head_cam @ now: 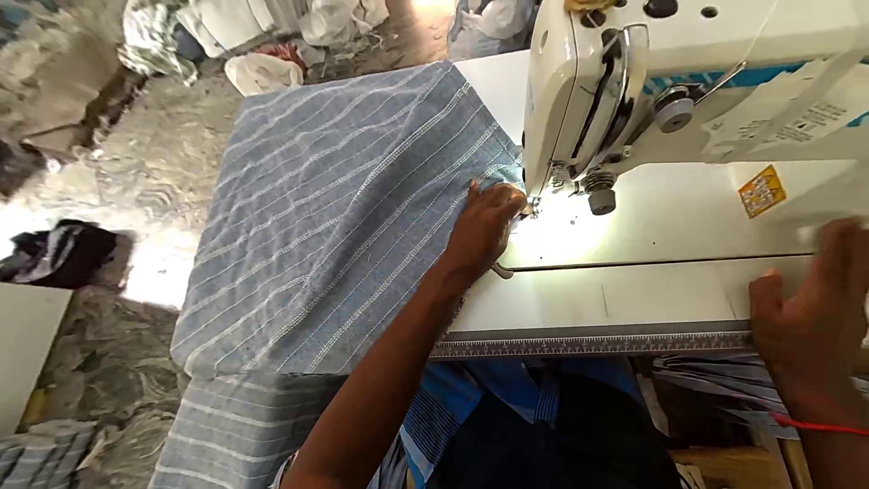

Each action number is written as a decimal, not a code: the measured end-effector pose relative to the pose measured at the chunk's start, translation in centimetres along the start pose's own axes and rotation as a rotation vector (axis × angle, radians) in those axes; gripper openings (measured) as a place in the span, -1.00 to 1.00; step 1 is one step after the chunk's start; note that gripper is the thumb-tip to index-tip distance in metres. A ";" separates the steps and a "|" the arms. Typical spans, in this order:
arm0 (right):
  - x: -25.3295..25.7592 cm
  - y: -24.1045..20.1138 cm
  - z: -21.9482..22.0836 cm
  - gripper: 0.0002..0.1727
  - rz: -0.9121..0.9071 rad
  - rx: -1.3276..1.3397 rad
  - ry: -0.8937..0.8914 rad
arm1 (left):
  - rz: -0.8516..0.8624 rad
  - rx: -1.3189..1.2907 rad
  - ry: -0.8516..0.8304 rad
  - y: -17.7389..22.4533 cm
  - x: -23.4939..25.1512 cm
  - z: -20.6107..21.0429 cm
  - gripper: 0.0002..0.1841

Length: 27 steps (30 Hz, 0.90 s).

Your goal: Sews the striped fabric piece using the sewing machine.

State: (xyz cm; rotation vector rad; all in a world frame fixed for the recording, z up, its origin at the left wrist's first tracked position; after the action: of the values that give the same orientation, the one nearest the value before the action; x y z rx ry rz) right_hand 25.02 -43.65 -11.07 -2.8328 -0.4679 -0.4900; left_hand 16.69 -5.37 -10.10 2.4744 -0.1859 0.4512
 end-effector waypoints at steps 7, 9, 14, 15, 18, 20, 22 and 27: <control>0.9 0.3 -1.3 -0.35 -0.100 -0.068 -0.016 | -0.550 0.394 -0.054 3.9 -10.2 -3.6 -0.58; 1.9 0.5 -2.6 -0.40 -0.099 -0.073 0.033 | -0.629 0.447 -0.027 3.6 -14.5 -6.1 -0.65; 3.9 -0.6 -4.5 -0.51 -0.068 -0.008 0.122 | -0.473 0.335 0.025 2.5 -22.6 -8.9 -0.20; 3.7 -2.0 -4.6 -0.51 -0.079 0.032 0.116 | -0.452 0.364 0.020 2.5 -23.4 -8.2 -0.02; 1.6 -8.4 -3.3 -0.47 -0.160 0.169 -0.087 | -0.390 0.575 0.053 1.9 -25.0 -5.7 -0.11; 0.3 -11.7 -1.0 -0.49 -0.234 0.233 -0.183 | -0.377 0.664 0.134 1.6 -25.1 -5.3 -0.29; -1.1 -13.8 1.2 -0.53 -0.319 0.243 -0.209 | -0.424 0.668 0.126 1.7 -25.2 -5.4 -0.30; -2.2 -14.5 1.8 -0.55 -0.373 0.282 -0.150 | -0.578 0.415 0.018 5.6 -26.3 -8.4 -0.39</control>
State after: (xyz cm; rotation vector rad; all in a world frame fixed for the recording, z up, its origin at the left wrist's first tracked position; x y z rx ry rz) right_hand 18.54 -30.32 -11.04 -2.5235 -1.0193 -0.2487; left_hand -11.48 -4.15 -10.18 2.7551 0.6800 0.2761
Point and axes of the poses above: each hand's wrist, its own x-axis towards the middle knuckle, its own z-axis out of the palm, y = z × x, the point moved 8 cm from there along x, towards the middle knuckle, and after that the axes turned 11 degrees about -x, right-handed, at the moved point
